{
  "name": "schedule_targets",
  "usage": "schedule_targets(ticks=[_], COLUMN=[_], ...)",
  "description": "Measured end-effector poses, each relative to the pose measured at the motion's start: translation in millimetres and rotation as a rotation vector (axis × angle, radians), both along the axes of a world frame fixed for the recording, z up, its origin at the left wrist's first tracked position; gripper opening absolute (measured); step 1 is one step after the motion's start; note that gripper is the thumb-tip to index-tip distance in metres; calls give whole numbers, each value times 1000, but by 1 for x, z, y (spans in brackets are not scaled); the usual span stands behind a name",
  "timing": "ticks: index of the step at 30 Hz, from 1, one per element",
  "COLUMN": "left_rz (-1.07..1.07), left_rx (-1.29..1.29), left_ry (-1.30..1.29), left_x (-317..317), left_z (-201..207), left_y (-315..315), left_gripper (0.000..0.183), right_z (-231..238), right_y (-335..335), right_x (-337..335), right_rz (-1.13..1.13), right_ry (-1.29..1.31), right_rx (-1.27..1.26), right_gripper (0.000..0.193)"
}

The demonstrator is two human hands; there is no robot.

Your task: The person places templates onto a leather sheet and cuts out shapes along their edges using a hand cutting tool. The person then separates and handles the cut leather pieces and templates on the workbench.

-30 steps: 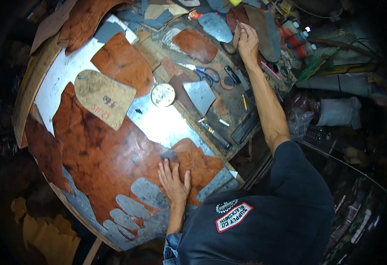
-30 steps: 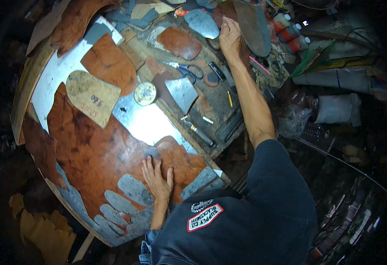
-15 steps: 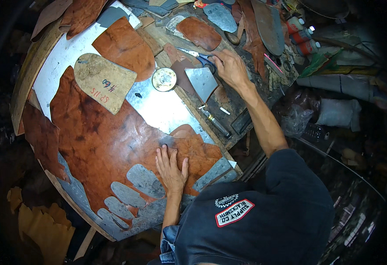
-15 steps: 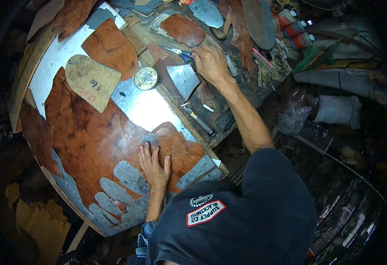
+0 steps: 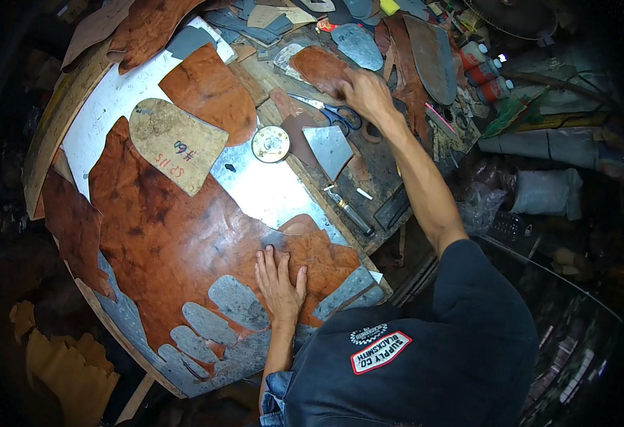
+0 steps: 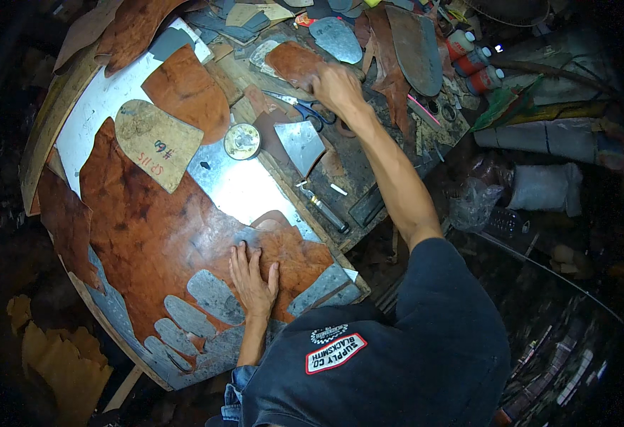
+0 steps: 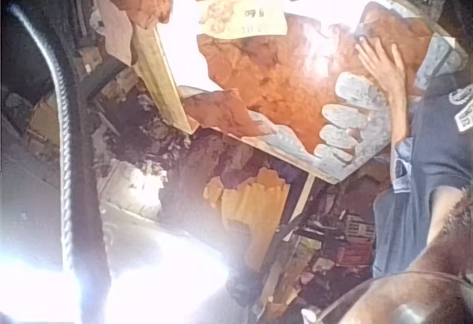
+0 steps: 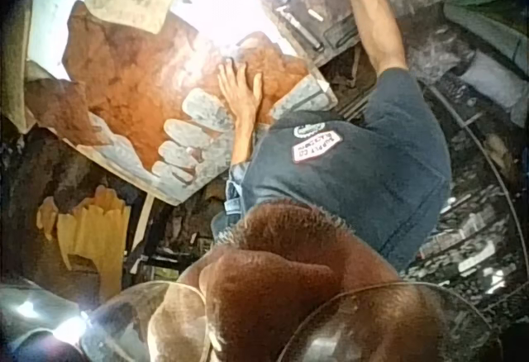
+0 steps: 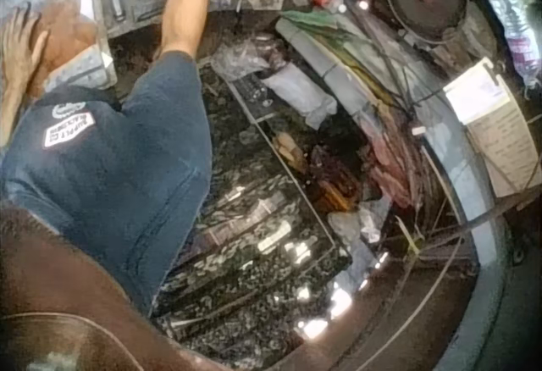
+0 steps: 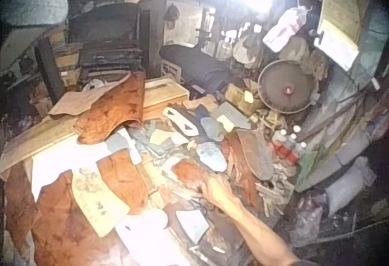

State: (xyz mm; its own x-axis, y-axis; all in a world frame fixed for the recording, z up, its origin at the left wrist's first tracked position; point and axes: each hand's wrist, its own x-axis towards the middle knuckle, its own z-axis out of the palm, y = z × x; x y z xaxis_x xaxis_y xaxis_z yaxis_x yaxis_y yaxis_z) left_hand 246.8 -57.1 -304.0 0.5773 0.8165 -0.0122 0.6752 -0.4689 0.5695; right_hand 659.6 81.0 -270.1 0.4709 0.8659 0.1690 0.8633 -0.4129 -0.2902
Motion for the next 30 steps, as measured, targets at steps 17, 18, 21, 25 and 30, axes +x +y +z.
schedule_targets(ticks=[17, 18, 21, 25, 30], left_rz=[11, 10, 19, 14, 11], left_rx=[-48, -40, -40, -50, -43], left_ry=[-2, 12, -2, 4, 6], left_x=[-3, -3, -2, -1, -2], left_z=[0, 0, 2, 2, 2], left_y=[0, 0, 0, 2, 1], left_gripper=[49, 48, 48, 49, 49], right_z=[-37, -35, -40, -39, -31], right_y=[189, 192, 195, 189, 183], right_x=[30, 28, 24, 13, -1], right_rz=[190, 186, 164, 111, 133], right_ry=[8, 13, -3, -32, -81], right_rx=[-603, -646, -682, -615, -630], right_gripper=[77, 78, 81, 80, 77])
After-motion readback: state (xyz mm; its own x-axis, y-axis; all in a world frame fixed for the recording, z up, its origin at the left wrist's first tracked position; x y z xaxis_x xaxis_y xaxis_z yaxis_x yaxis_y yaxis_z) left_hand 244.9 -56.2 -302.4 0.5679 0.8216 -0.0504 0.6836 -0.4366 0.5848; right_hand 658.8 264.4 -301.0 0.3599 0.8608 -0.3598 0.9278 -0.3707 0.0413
